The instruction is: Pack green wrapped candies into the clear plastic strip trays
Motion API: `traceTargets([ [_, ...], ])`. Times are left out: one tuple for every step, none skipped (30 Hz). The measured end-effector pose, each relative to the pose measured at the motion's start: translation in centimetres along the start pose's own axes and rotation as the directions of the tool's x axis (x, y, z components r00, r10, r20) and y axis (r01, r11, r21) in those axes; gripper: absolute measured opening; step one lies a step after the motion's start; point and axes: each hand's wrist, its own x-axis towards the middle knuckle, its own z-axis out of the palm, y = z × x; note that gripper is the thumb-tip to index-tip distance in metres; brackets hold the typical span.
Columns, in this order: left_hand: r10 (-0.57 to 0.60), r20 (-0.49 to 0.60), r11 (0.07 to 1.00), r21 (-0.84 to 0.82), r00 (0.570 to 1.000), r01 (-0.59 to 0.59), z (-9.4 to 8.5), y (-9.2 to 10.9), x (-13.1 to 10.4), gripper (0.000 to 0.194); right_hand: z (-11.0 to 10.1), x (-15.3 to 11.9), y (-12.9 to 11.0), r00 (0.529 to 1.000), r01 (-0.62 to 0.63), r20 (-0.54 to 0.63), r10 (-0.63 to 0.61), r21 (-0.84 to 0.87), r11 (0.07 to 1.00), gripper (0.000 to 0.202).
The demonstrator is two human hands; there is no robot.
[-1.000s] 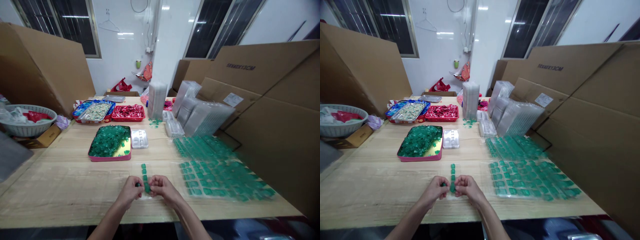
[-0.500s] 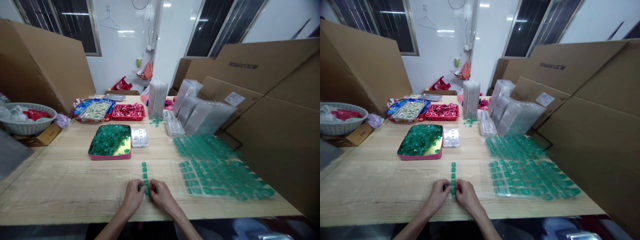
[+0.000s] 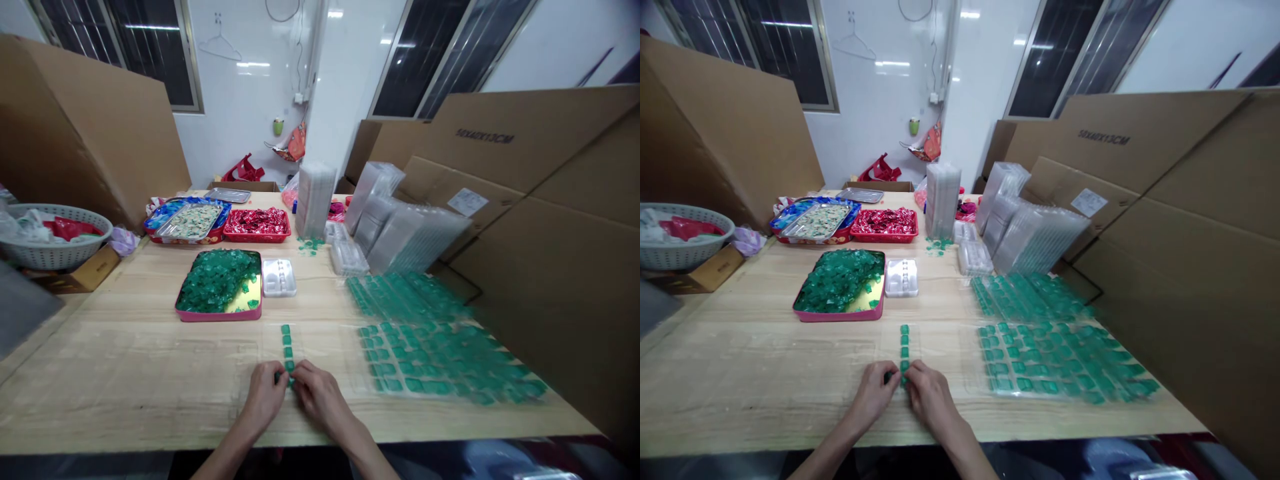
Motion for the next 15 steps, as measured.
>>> traceTargets([
  [-0.01, 0.006, 1.0, -0.027, 1.0, 0.01, 0.0, -0.1, 0.1, 0.017, 0.1, 0.1, 0.0, 1.0, 0.002, 0.018, -0.001, -0.058, 0.998, 0.022],
  [-0.024, 0.021, 0.998, -0.057, 0.999, 0.026, 0.0, -0.2, 0.2, 0.018, 0.3, 0.2, -0.1, 0.999, 0.002, 0.035, 0.002, -0.118, 0.993, 0.023],
  [-0.041, 0.04, 0.995, -0.086, 0.998, 0.044, 0.0, -0.3, 0.3, 0.018, 0.3, 0.3, -0.2, 0.999, 0.003, 0.05, 0.006, -0.176, 0.984, 0.024],
  [-0.06, 0.058, 0.991, -0.114, 0.997, 0.066, 0.0, -0.4, 0.4, 0.018, 0.4, 0.3, -0.3, 0.998, 0.004, 0.063, 0.01, -0.225, 0.974, 0.025],
  [-0.079, 0.072, 0.986, -0.14, 0.994, 0.088, 0.0, -0.5, 0.5, 0.018, 0.3, 0.2, -0.4, 0.997, 0.007, 0.074, 0.013, -0.259, 0.966, 0.026],
  [-0.099, 0.086, 0.98, -0.166, 0.991, 0.112, -0.1, -0.5, 0.6, 0.018, 0.2, 0.2, -0.4, 0.997, 0.012, 0.081, 0.01, -0.268, 0.963, 0.026],
  [-0.123, 0.099, 0.971, -0.195, 0.987, 0.14, -0.1, -0.6, 0.6, 0.019, 0.1, 0.1, -0.4, 0.997, 0.017, 0.079, 0.003, -0.247, 0.969, 0.025],
  [-0.152, 0.112, 0.958, -0.226, 0.982, 0.174, -0.2, -0.6, 0.7, 0.02, 0.0, -0.1, -0.4, 0.998, 0.017, 0.062, -0.005, -0.2, 0.98, 0.023],
  [-0.186, 0.125, 0.942, -0.261, 0.975, 0.213, -0.2, -0.7, 0.6, 0.021, -0.2, -0.2, -0.3, 1.0, 0.007, 0.028, -0.003, -0.14, 0.99, 0.021],
  [-0.216, 0.139, 0.922, -0.297, 0.966, 0.249, -0.3, -0.7, 0.6, 0.022, -0.3, -0.4, -0.1, 1.0, -0.017, -0.021, 0.015, -0.085, 0.996, 0.017],
  [-0.241, 0.154, 0.901, -0.331, 0.958, 0.28, -0.2, -0.7, 0.5, 0.024, -0.3, -0.6, 0.0, 0.996, -0.052, -0.076, 0.049, -0.045, 0.998, 0.014],
  [-0.26, 0.168, 0.88, -0.364, 0.951, 0.305, -0.1, -0.6, 0.4, 0.026, -0.3, -0.8, 0.1, 0.988, -0.093, -0.126, 0.089, -0.03, 0.995, 0.01],
  [-0.271, 0.183, 0.861, -0.392, 0.945, 0.323, 0.1, -0.5, 0.2, 0.028, -0.2, -1.0, 0.2, 0.978, -0.132, -0.166, 0.124, -0.037, 0.991, 0.008],
  [-0.275, 0.2, 0.845, -0.417, 0.94, 0.335, 0.4, -0.4, 0.1, 0.031, 0.0, -1.3, 0.1, 0.971, -0.159, -0.19, 0.145, -0.058, 0.986, 0.006],
  [-0.276, 0.215, 0.828, -0.441, 0.937, 0.346, 0.7, -0.3, -0.2, 0.034, 0.2, -1.5, 0.0, 0.967, -0.173, -0.205, 0.153, -0.085, 0.981, 0.005],
])
